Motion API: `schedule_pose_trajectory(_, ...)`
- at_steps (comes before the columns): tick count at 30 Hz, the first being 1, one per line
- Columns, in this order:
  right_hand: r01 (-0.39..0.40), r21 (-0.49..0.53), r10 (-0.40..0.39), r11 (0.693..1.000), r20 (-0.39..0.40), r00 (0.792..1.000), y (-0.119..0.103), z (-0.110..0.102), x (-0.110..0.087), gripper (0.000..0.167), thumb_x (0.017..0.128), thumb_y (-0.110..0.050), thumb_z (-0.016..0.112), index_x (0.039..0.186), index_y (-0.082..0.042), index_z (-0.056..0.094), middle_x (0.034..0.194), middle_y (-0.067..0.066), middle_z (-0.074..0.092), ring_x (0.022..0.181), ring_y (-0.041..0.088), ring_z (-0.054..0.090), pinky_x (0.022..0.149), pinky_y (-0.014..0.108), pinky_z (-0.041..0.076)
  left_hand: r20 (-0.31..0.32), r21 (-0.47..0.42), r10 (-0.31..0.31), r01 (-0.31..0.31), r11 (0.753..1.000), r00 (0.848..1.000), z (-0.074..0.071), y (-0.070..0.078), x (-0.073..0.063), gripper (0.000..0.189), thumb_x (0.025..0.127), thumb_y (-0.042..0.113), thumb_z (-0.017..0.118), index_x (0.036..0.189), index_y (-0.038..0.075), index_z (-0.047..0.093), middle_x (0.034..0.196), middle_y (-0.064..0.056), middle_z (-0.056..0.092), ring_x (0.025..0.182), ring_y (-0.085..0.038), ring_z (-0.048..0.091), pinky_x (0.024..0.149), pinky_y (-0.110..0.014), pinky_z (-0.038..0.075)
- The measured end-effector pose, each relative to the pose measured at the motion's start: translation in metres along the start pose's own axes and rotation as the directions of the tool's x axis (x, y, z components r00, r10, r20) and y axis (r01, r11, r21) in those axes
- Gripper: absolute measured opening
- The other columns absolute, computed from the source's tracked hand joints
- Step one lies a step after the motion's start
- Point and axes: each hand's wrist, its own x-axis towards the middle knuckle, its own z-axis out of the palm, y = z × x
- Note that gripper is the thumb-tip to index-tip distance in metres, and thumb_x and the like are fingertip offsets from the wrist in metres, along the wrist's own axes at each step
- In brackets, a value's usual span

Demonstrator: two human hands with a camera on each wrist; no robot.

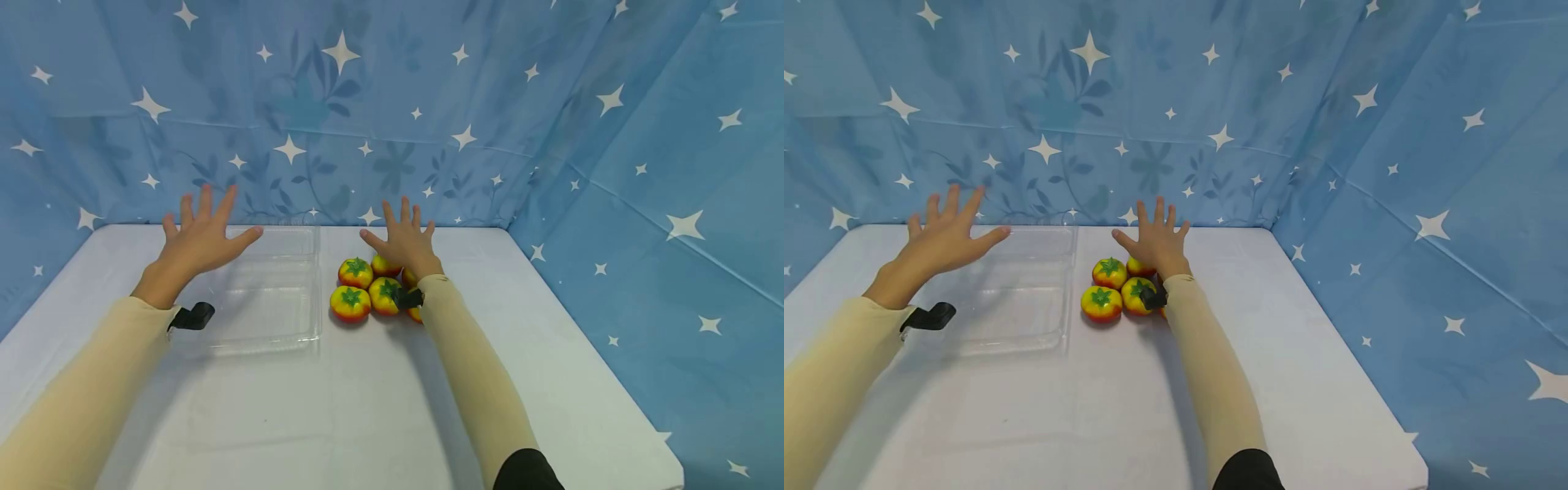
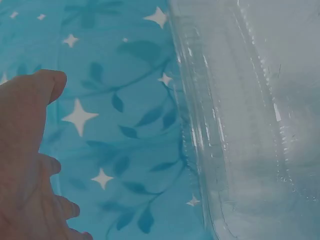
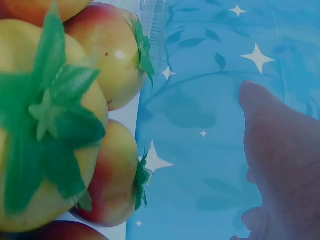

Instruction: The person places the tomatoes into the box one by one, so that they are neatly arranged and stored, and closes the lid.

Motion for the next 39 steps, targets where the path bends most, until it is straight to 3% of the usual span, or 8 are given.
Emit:
schedule_pose_trajectory(5, -0.001, 0.003, 0.001, 1.000, 0.006, 1.000, 0.006, -0.002, -0.003, 0.096, 0.103, -0.076, 0.040, 0.175, -0.023, 0.006, 0.178, 0.017, -0.012, 0.162, 0.045, -0.008, 0.123, 0.076, -0.001, -0.017, -0.038, 0.016, -0.016, 0.999, 1.000, -0.002, -0.007, -0.027, 0.106, 0.102, 0.074, 0.047, 0.173, 0.020, -0.009, 0.171, -0.033, -0.020, 0.153, -0.062, -0.020, 0.109, -0.088, -0.009)
schedule_pose_trajectory(10, 0.005, 0.045, -0.006, 0.999, 0.013, 1.000, 0.013, -0.005, -0.004, 0.096, 0.103, -0.076, 0.041, 0.175, -0.021, 0.008, 0.178, 0.018, -0.010, 0.162, 0.046, -0.006, 0.123, 0.076, 0.000, -0.041, -0.034, 0.020, -0.022, 0.999, 0.999, -0.003, -0.021, -0.058, 0.107, 0.104, 0.068, 0.052, 0.172, 0.011, -0.007, 0.170, -0.039, -0.010, 0.152, -0.065, -0.011, 0.106, -0.090, 0.000)
schedule_pose_trajectory(16, -0.007, 0.111, 0.004, 0.994, 0.030, 1.000, 0.022, -0.009, -0.006, 0.096, 0.103, -0.076, 0.043, 0.175, -0.021, 0.011, 0.178, 0.018, -0.008, 0.163, 0.045, -0.004, 0.124, 0.074, 0.002, -0.072, -0.077, 0.029, -0.035, 0.996, 0.997, 0.008, -0.038, -0.091, 0.109, 0.105, 0.058, 0.059, 0.170, 0.000, -0.006, 0.168, -0.043, -0.005, 0.152, -0.067, -0.007, 0.106, -0.092, 0.004)
schedule_pose_trajectory(21, -0.002, 0.136, -0.005, 0.991, 0.052, 0.999, 0.030, -0.012, -0.011, 0.095, 0.104, -0.073, 0.046, 0.175, -0.020, 0.013, 0.178, 0.019, -0.005, 0.163, 0.045, 0.000, 0.125, 0.074, 0.004, -0.001, -0.192, 0.028, -0.028, 0.981, 1.000, 0.024, -0.057, -0.115, 0.110, 0.106, 0.051, 0.061, 0.167, -0.002, -0.014, 0.167, -0.041, -0.015, 0.152, -0.067, -0.010, 0.108, -0.091, 0.005)
schedule_pose_trajectory(25, 0.008, 0.179, -0.021, 0.984, 0.068, 0.998, 0.038, -0.014, -0.015, 0.093, 0.104, -0.069, 0.050, 0.174, -0.017, 0.016, 0.178, 0.022, 0.000, 0.162, 0.046, 0.008, 0.123, 0.077, 0.008, 0.103, -0.313, 0.024, 0.010, 0.950, 0.994, 0.034, -0.070, -0.124, 0.111, 0.107, 0.049, 0.060, 0.165, 0.005, -0.025, 0.168, -0.031, -0.030, 0.153, -0.061, -0.018, 0.109, -0.089, 0.005)
schedule_pose_trajectory(28, 0.015, 0.213, -0.034, 0.977, 0.086, 0.996, 0.042, -0.014, -0.019, 0.092, 0.104, -0.066, 0.054, 0.174, -0.016, 0.019, 0.177, 0.023, 0.004, 0.161, 0.047, 0.015, 0.121, 0.079, 0.011, 0.148, -0.341, 0.021, 0.031, 0.940, 0.989, 0.044, -0.076, -0.127, 0.114, 0.106, 0.049, 0.062, 0.165, 0.007, -0.026, 0.168, -0.029, -0.032, 0.153, -0.060, -0.020, 0.107, -0.090, 0.006)
schedule_pose_trajectory(34, 0.033, 0.261, -0.063, 0.965, 0.109, 0.992, 0.053, -0.014, -0.029, 0.088, 0.105, -0.059, 0.058, 0.171, -0.010, 0.028, 0.177, 0.020, 0.015, 0.162, 0.041, 0.017, 0.126, 0.069, 0.017, 0.156, -0.338, 0.039, 0.017, 0.941, 0.987, 0.062, -0.078, -0.132, 0.121, 0.102, 0.049, 0.068, 0.165, 0.002, -0.023, 0.169, -0.030, -0.030, 0.154, -0.058, -0.020, 0.109, -0.089, 0.006)
schedule_pose_trajectory(39, 0.037, 0.306, -0.084, 0.951, 0.140, 0.987, 0.067, -0.013, -0.036, 0.082, 0.104, -0.056, 0.062, 0.166, -0.007, 0.039, 0.170, 0.018, 0.036, 0.155, 0.040, 0.033, 0.125, 0.061, 0.029, 0.145, -0.331, 0.053, -0.002, 0.944, 0.988, 0.064, -0.074, -0.131, 0.120, 0.102, 0.050, 0.068, 0.165, 0.000, -0.022, 0.170, -0.029, -0.028, 0.155, -0.057, -0.018, 0.111, -0.087, 0.005)
